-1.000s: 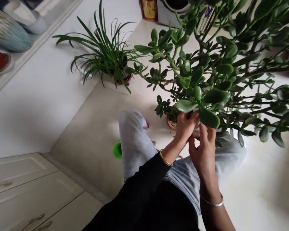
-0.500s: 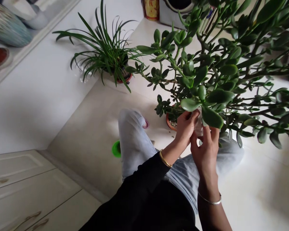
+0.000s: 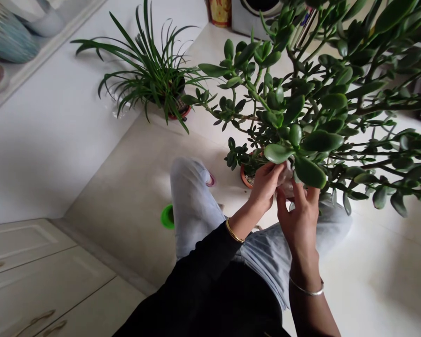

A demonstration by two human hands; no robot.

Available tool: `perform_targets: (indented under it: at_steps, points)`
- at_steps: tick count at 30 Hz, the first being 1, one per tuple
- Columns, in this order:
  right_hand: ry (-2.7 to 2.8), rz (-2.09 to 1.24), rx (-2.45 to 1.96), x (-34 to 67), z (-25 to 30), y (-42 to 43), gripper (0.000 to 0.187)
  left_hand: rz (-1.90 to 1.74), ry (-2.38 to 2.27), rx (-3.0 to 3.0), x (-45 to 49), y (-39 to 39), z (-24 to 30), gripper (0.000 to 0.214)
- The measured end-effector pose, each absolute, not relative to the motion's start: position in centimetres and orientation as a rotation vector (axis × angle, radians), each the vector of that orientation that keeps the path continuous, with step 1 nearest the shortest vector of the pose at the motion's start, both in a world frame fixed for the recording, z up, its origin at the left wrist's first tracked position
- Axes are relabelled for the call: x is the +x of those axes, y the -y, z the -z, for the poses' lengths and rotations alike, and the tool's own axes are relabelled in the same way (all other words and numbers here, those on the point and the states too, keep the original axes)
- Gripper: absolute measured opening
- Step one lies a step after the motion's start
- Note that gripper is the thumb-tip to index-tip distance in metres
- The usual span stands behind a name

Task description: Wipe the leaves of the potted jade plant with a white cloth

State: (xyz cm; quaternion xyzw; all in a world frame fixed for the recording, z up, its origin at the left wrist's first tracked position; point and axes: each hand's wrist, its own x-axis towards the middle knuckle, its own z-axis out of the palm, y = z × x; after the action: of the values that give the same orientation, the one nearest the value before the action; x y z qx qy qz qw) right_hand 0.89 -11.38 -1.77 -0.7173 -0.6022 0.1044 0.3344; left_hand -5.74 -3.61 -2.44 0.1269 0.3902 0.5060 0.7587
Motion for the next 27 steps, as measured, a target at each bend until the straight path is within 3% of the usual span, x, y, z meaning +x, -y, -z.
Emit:
perform_targets:
  at_steps: [12, 27]
  points:
    - [1.557, -0.287, -1.874, 1.2, 1.8, 10.4, 0.037, -1.088, -0.818, 0.308, -5.8, 3.5, 2.3, 0.019]
    - [1.546, -0.308, -1.827, 0.9, 1.8, 12.5, 0.03, -1.069, -0.81, 0.254, -5.9, 3.4, 1.9, 0.024]
